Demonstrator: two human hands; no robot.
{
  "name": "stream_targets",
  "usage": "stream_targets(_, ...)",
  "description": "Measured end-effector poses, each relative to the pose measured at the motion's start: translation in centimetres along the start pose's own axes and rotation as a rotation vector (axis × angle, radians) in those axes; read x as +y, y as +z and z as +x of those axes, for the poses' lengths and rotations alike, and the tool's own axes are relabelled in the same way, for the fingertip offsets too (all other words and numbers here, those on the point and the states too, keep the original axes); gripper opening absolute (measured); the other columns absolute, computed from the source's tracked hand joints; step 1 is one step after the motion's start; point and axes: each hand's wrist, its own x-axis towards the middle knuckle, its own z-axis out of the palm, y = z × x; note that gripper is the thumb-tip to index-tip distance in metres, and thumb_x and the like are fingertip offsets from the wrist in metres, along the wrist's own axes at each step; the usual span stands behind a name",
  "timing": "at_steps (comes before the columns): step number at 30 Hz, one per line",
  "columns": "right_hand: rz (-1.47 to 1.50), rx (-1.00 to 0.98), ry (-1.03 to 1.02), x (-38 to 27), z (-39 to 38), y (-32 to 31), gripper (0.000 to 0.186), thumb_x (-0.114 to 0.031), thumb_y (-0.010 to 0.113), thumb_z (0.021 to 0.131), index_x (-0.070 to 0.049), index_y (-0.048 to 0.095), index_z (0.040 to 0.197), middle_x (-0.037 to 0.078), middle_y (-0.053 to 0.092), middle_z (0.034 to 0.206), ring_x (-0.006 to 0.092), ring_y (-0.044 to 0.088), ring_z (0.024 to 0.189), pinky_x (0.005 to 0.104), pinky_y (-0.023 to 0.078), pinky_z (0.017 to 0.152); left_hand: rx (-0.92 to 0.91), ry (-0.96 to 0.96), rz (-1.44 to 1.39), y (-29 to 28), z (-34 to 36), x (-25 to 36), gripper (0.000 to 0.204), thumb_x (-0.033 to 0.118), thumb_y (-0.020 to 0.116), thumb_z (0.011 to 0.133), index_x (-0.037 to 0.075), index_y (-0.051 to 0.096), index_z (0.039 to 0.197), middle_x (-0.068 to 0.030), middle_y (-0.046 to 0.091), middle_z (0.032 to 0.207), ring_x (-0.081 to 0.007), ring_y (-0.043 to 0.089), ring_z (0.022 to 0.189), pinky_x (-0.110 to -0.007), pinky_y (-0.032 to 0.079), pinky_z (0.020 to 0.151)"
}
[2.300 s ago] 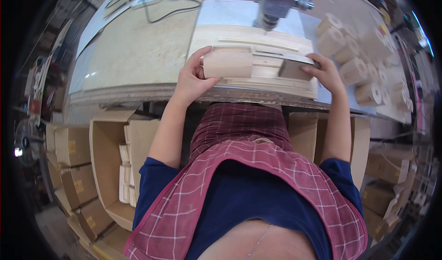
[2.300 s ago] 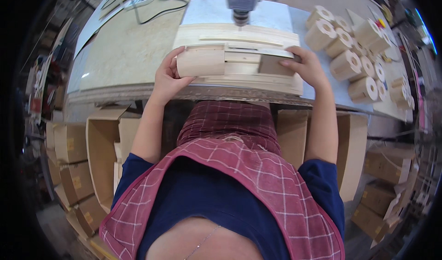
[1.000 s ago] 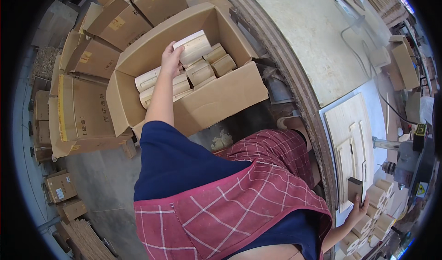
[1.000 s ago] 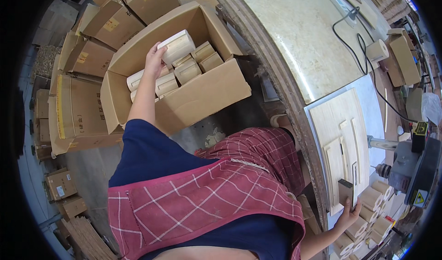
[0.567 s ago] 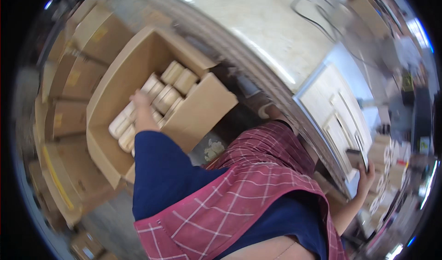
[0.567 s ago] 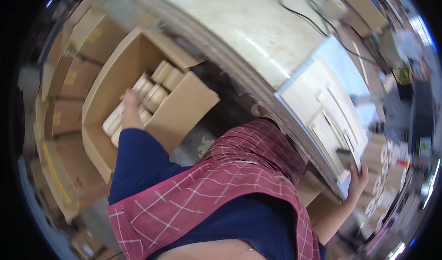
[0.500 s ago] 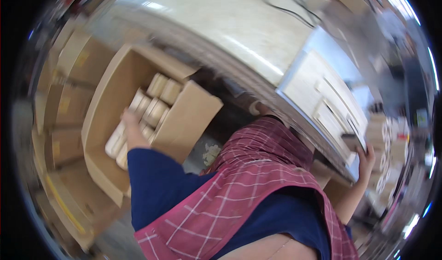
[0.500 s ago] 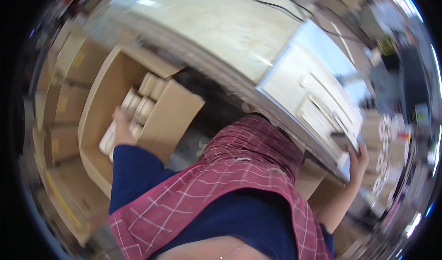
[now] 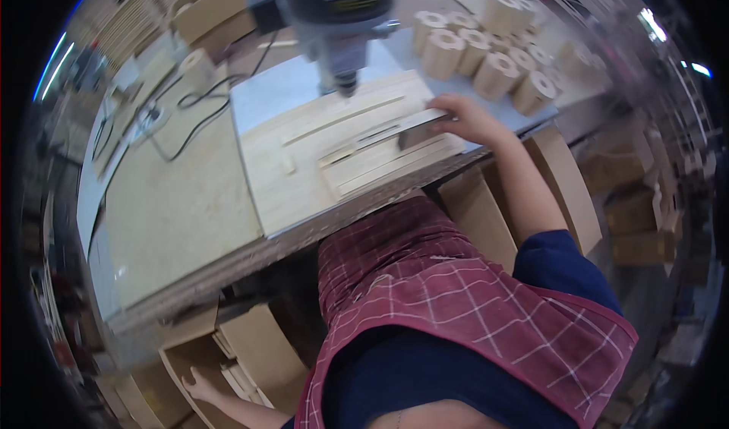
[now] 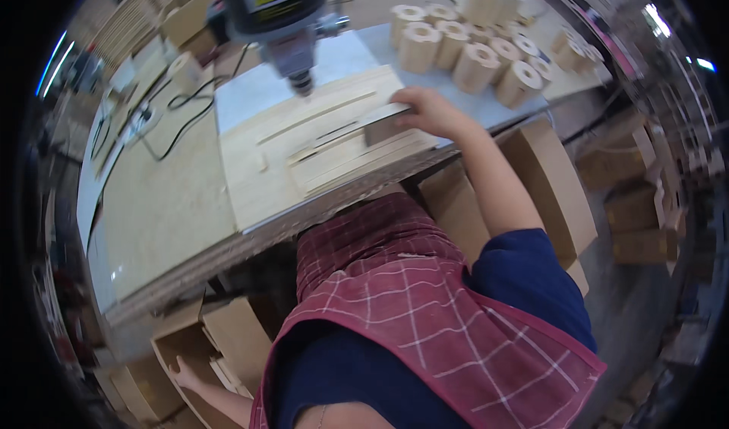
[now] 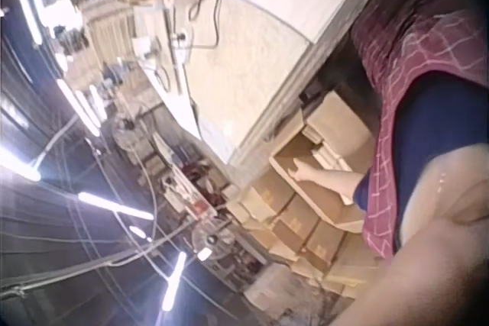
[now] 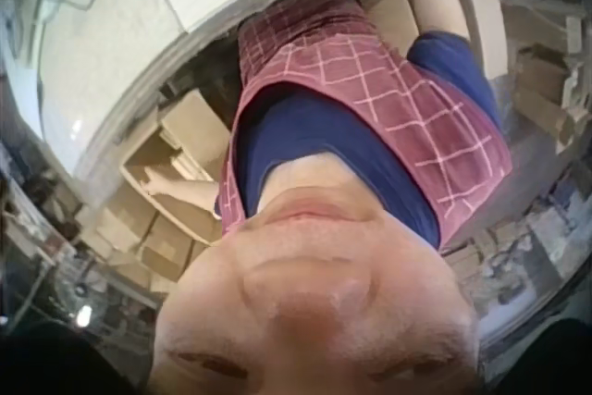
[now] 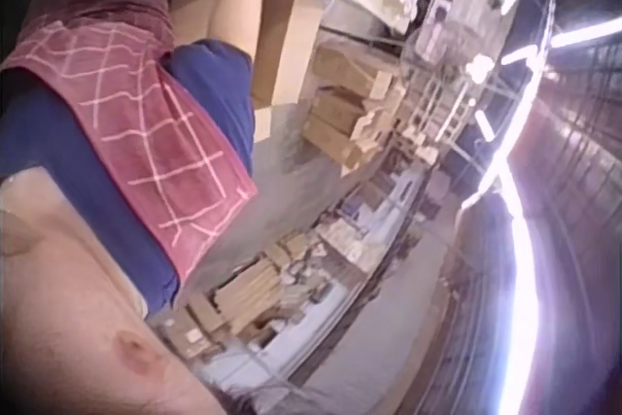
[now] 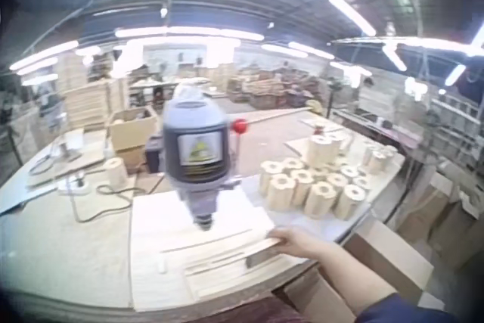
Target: Operating a specialized drill press to machine slots into wooden blocks and organizing the finished pieces into cardboard boxes.
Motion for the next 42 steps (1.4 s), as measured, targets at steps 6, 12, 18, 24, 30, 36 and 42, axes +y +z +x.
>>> stream_targets(6,0.14,0.038,0.026,-0.6,-1.1,-1.4,0.041,-0.019,0.073,0.075,-0.01,0.058,0.112,0.006,0.059,0.104,0.0197,0.055,0.093,0.0335,0.045,0.081,-0.091,0.476,-0.532,-1.4,-7.4,15.7,0.052,0.02,0.063,0.087,-0.001,0.042,0.13,-0.0182,0.043,0.133,-0.0264,0.049,0.113,-0.035,0.037,0.097)
stream_targets(12,0.067,0.506,0.183,6.4,-1.4,-8.5,0.037,-0.023,0.072,0.075,-0.008,0.062,0.108,0.006,0.059,0.105,0.0188,0.055,0.095,0.0335,0.048,0.078,-0.414,0.554,-0.796,-1.5,-13.5,22.6,0.05,0.018,0.062,0.088,0.004,0.042,0.131,-0.0098,0.053,0.109,-0.0119,0.052,0.09,-0.022,0.042,0.076)
stream_targets(18,-0.466,0.669,0.397,15.0,6.3,-17.7,0.048,-0.029,0.069,0.073,-0.011,0.059,0.116,0.018,0.056,0.112,0.0292,0.054,0.106,0.0439,0.043,0.091,-0.84,0.532,-0.859,-2.7,-24.2,26.6,0.037,0.008,0.062,0.086,0.006,0.051,0.122,-0.0018,0.058,0.086,-0.0069,0.052,0.072,-0.019,0.043,0.057)
stream_targets(24,-0.344,0.731,0.917,22.5,11.3,-17.4,0.061,-0.032,0.062,0.079,-0.024,0.039,0.135,0.023,0.04,0.133,0.0411,0.03,0.13,0.0498,0.029,0.104,-1.588,0.569,-0.827,-1.1,-36.5,30.0,0.03,0.002,0.06,0.086,0.003,0.053,0.115,-0.0061,0.062,0.095,-0.0113,0.061,0.077,-0.023,0.051,0.064)
stream_targets(30,-0.333,0.816,0.74,20.5,12.8,-14.4,0.043,-0.023,0.06,0.081,-0.012,0.05,0.122,0.024,0.048,0.121,0.0382,0.045,0.117,0.0444,0.036,0.101,-1.658,0.522,-0.933,1.9,-38.0,30.8,0.033,0.002,0.058,0.087,0.0,0.049,0.119,-0.0132,0.058,0.114,-0.0201,0.061,0.094,-0.027,0.051,0.075)
stream_targets(36,-0.113,1.089,0.35,9.1,-0.5,-14.8,0.052,-0.026,0.081,0.065,-0.009,0.046,0.099,0.017,0.052,0.102,0.0274,0.055,0.1,0.0387,0.046,0.083,-1.541,0.611,-0.954,2.4,-38.2,32.4,0.032,0.008,0.056,0.09,0.0,0.048,0.12,-0.0129,0.057,0.115,-0.0183,0.061,0.091,-0.026,0.049,0.074)
stream_targets(42,0.945,0.235,0.106,-2.6,-9.0,-7.7,0.04,-0.011,0.075,0.074,-0.009,0.048,0.103,0.003,0.055,0.099,0.0126,0.056,0.093,0.0286,0.049,0.075,-1.487,0.756,-1.004,2.4,-37.4,32.7,0.045,0.018,0.059,0.089,0.001,0.041,0.127,-0.0134,0.054,0.118,-0.0189,0.058,0.095,-0.029,0.048,0.076)
